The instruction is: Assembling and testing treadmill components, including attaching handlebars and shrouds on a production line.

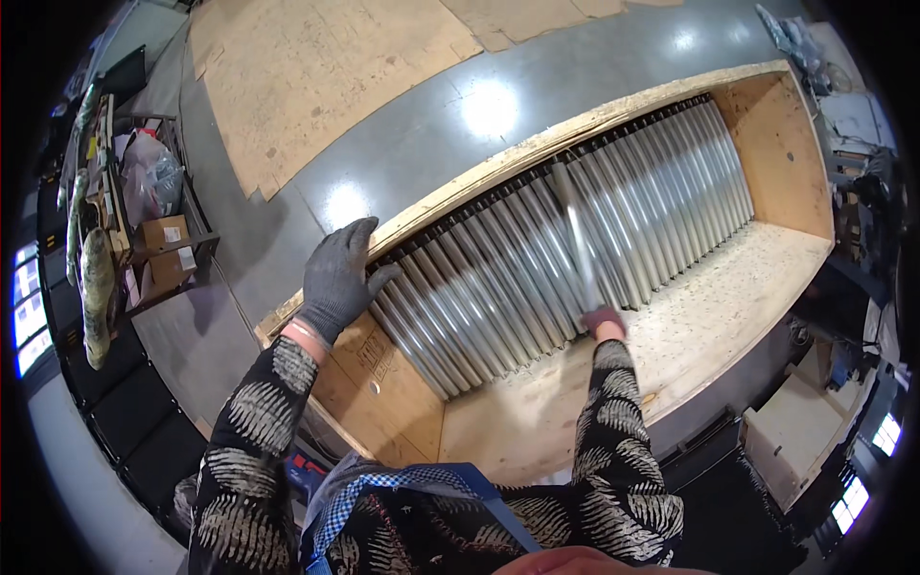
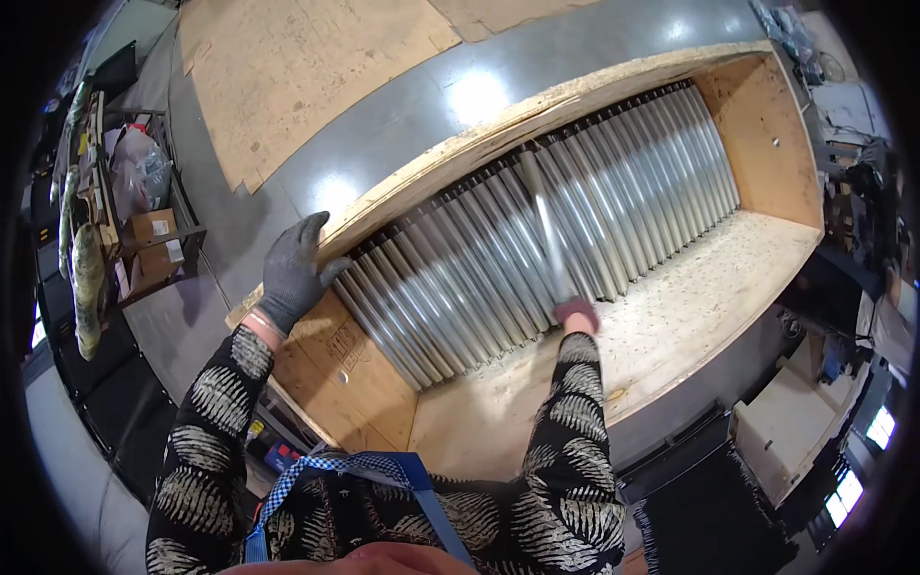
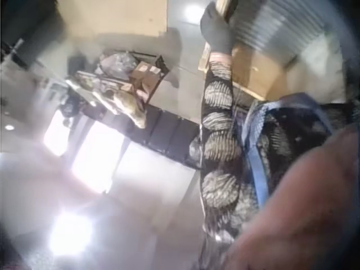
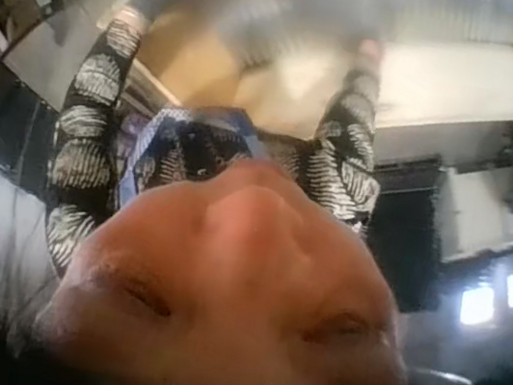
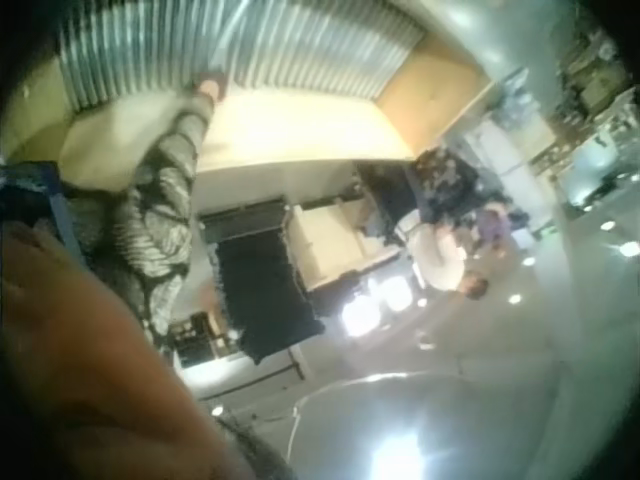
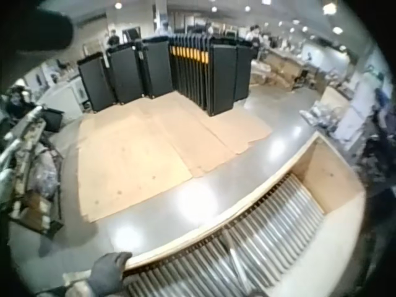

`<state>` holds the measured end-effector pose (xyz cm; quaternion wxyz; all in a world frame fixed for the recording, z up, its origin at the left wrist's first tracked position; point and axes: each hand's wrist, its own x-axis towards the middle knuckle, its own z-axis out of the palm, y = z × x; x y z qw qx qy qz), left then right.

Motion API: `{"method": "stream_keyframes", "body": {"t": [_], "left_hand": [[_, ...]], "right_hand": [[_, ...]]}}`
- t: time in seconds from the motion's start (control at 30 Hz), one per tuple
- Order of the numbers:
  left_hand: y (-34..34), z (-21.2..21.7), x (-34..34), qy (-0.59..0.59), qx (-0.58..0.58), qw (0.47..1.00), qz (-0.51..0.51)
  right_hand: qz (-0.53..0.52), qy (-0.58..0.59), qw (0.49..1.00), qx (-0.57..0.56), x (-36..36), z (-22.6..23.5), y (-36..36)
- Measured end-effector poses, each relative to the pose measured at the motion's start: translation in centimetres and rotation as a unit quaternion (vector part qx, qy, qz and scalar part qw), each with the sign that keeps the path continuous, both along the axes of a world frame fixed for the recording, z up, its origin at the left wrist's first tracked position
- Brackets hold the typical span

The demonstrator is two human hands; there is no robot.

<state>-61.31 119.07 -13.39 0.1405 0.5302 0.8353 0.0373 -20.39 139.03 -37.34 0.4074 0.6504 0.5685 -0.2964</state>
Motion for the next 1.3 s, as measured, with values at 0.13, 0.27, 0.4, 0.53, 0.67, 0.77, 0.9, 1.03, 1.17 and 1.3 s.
{"method": "stream_keyframes", "body": {"t": [0.13,0.27,0.4,0.53,0.67,0.77,0.9,1.03,1.17,1.3], "left_hand": [[2.1,1.5,1.1,-0.114,-0.023,0.993,0.011],[-1.2,0.9,1.1,0.017,0.049,0.999,-0.01],[-7.1,3.4,2.1,-0.027,0.083,0.996,0.002],[-20.6,5.4,-0.2,-0.053,0.092,0.992,0.07],[-40.3,2.5,-3.1,-0.026,0.077,0.954,0.287],[-56.9,2.0,-3.4,0.012,-0.012,0.873,0.488],[-75.1,2.4,-5.5,0.007,-0.314,0.805,0.503],[-83.2,9.1,-6.5,0.213,-0.169,0.667,0.694],[-88.8,10.4,-10.1,0.323,-0.084,0.644,0.689],[-92.7,10.4,-12.9,0.364,0.046,0.578,0.729]], "right_hand": [[-0.188,0.195,0.946,-0.181,1.1,-3.0,-9.7],[-0.569,0.441,0.614,-0.324,-7.5,2.5,-20.2],[-0.561,0.588,0.505,-0.291,-8.9,8.8,-27.5],[-0.041,0.6,0.799,0.013,-6.8,17.4,-31.9],[0.226,0.549,0.803,0.06,-3.5,21.4,-32.8],[-0.173,0.626,0.758,-0.057,-7.2,28.9,-33.6],[-0.439,0.697,0.555,-0.115,-12.4,32.7,-32.5],[-0.266,0.82,0.507,-0.007,-24.4,40.1,-34.4],[-0.166,0.864,0.463,0.107,-38.2,46.5,-39.9],[-0.118,0.917,0.381,0.027,-49.7,49.6,-45.7]]}}
